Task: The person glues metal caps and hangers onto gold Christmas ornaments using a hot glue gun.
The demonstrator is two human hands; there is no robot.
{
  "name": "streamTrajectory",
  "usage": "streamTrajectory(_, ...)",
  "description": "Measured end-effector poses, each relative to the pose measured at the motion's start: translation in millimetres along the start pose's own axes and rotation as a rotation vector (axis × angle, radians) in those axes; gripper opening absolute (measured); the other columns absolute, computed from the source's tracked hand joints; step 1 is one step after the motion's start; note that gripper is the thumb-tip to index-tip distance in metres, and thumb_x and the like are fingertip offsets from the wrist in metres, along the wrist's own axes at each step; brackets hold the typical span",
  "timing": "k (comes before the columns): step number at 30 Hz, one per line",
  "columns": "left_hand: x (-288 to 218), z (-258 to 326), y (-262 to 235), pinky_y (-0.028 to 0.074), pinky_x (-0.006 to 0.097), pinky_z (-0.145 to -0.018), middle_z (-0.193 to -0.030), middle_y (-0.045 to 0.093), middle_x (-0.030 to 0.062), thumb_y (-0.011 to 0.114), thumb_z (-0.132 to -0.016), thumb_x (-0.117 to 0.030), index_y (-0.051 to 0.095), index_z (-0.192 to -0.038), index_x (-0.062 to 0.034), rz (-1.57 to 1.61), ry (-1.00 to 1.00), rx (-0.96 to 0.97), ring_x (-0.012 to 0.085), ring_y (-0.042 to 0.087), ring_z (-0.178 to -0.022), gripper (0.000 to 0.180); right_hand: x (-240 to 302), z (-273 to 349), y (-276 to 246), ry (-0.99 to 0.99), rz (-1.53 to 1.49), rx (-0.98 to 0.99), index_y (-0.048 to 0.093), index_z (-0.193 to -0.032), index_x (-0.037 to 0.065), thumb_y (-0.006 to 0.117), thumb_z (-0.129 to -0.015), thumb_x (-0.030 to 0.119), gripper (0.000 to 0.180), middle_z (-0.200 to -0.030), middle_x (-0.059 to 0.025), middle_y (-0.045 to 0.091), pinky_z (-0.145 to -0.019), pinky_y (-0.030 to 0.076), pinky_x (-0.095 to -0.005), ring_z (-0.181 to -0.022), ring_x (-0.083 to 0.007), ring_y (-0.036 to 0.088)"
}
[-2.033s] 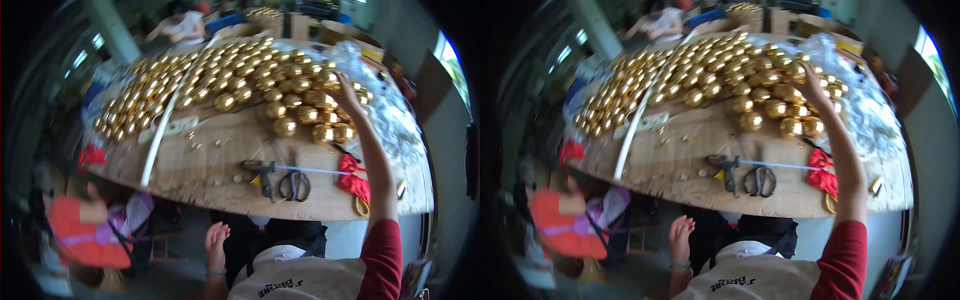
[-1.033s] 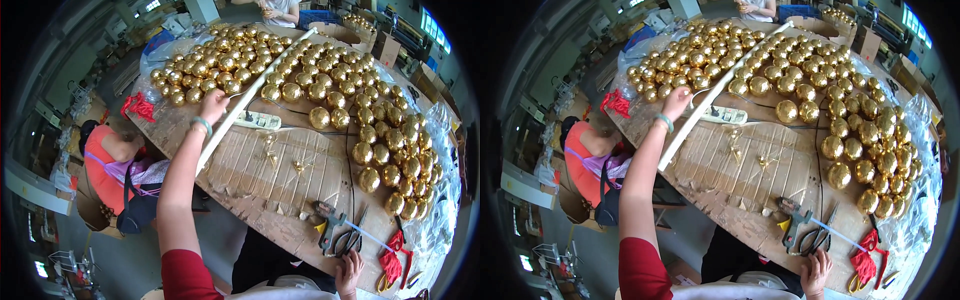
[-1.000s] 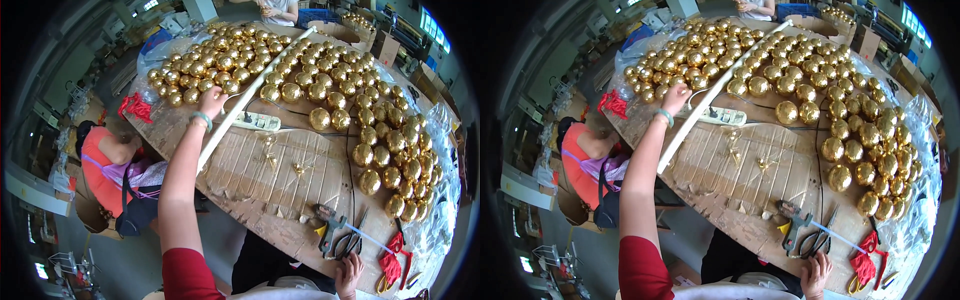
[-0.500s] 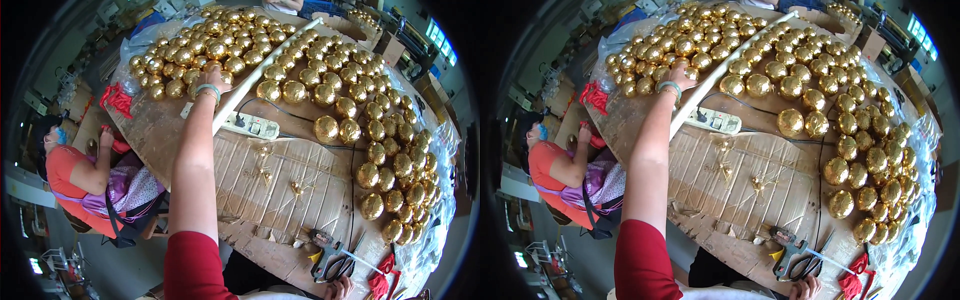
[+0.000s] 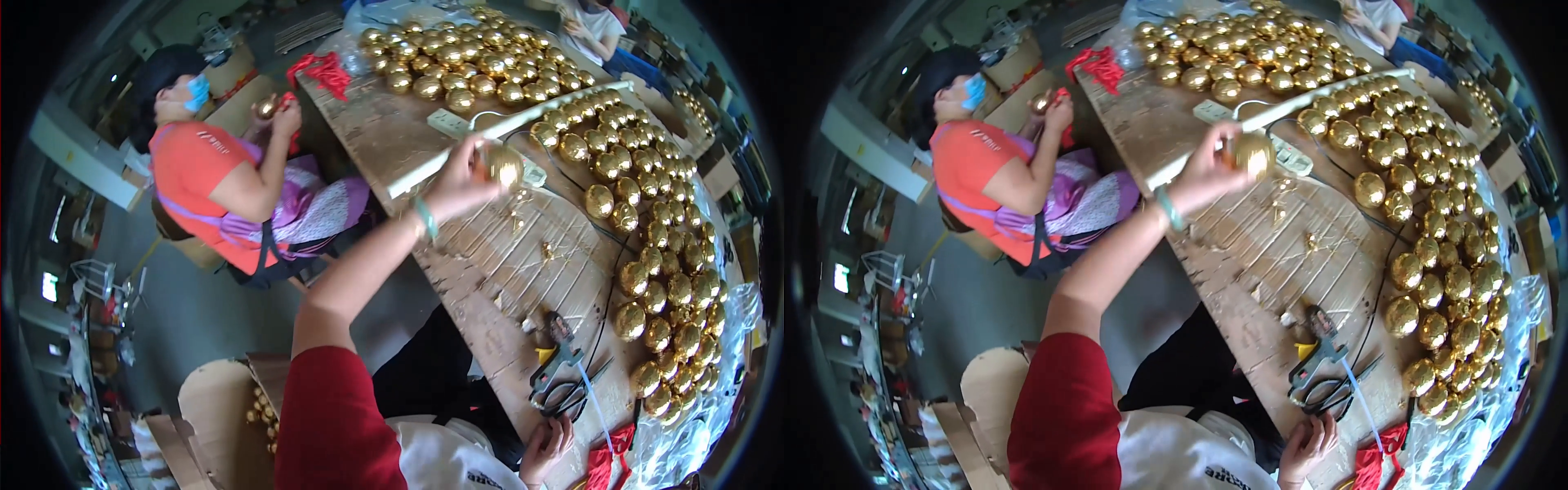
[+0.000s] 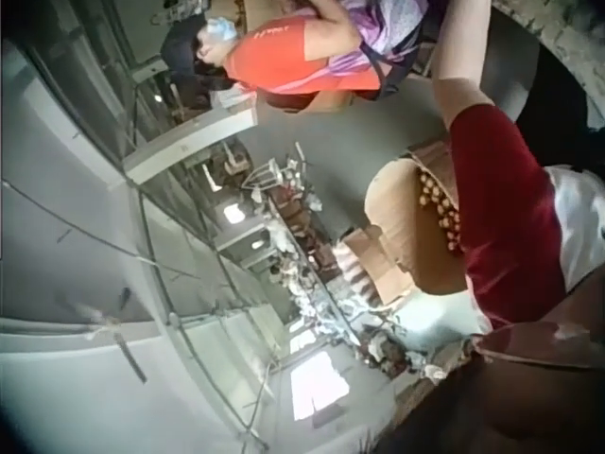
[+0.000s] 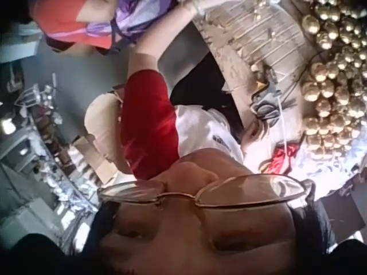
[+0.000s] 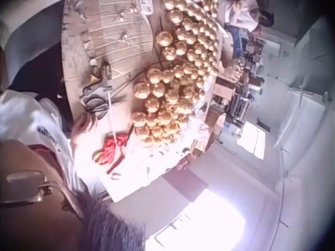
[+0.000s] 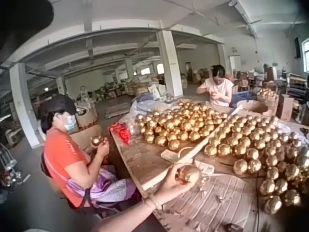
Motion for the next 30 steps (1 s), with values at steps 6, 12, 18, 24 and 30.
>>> streamTrajectory(6, -16.9, 242.0, 18.5, 0.042, 0.035, -0.100, -0.124, 0.044, 0.0096, 0.079, -0.070, -0.014, 0.039, -0.134, -0.0063, 0.174, -0.208, 0.001, 0.0205, 0.043, -0.122, 0.076, 15.8, -6.7, -6.9, -0.079, 0.019, -0.054, 0.057, -0.116, 0.000, 0.060, -0.088, 0.016, 0.032, -0.116, -0.0202, 0.058, -0.094, 0.040, -0.0471, -0.107, -0.0376, 0.053)
streamTrajectory(12, -53.4, 368.7, 45.9, 0.039, 0.032, -0.103, -0.127, 0.041, 0.0074, 0.077, -0.073, -0.006, 0.034, -0.138, -0.0062, 0.308, -0.407, 0.134, 0.0167, 0.044, -0.121, 0.077, 32.5, -41.3, -12.0, -0.122, 0.105, -0.102, 0.059, -0.114, -0.001, 0.062, -0.089, 0.028, 0.038, -0.092, -0.0177, 0.061, -0.084, 0.043, -0.0463, -0.091, -0.0337, 0.056)
streamTrajectory(18, -81.1, 380.2, 32.4, 0.039, 0.034, -0.103, -0.127, 0.047, 0.0115, 0.078, -0.072, -0.013, 0.038, -0.135, -0.0039, 0.326, -0.261, 0.074, 0.0208, 0.048, -0.120, 0.074, 29.4, -70.3, 7.9, 0.073, 0.197, -0.054, 0.064, -0.097, -0.002, 0.066, -0.085, 0.039, 0.043, -0.093, -0.0184, 0.061, -0.082, 0.045, -0.0460, -0.092, -0.0363, 0.057)
streamTrajectory(24, -159.0, 273.4, -118.6, 0.045, 0.033, -0.099, -0.128, 0.045, 0.0117, 0.073, -0.078, -0.005, 0.031, -0.137, -0.0020, 0.263, 0.063, -0.275, 0.0200, 0.049, -0.119, 0.072, 32.0, -59.2, 8.5, 0.087, 0.204, -0.066, 0.064, -0.102, 0.001, 0.072, -0.079, 0.041, 0.047, -0.105, -0.0187, 0.060, -0.091, 0.044, -0.0456, -0.104, -0.0359, 0.054)
streamTrajectory(30, -194.4, 247.0, -141.9, 0.047, 0.032, -0.097, -0.129, 0.046, 0.0120, 0.074, -0.078, -0.005, 0.034, -0.136, -0.0020, 0.110, 0.229, -0.336, 0.0178, 0.050, -0.117, 0.071, 30.2, -51.5, -0.1, 0.046, 0.102, -0.180, 0.064, -0.105, 0.000, 0.072, -0.078, 0.039, 0.049, -0.107, -0.0201, 0.059, -0.091, 0.045, -0.0457, -0.106, -0.0376, 0.054)
Point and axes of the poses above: each hand's wrist, its own z-axis away from the middle knuckle, its own y-axis out of the palm, x = y × z, the point moved 5 cm from there along -z, towards the middle knuckle
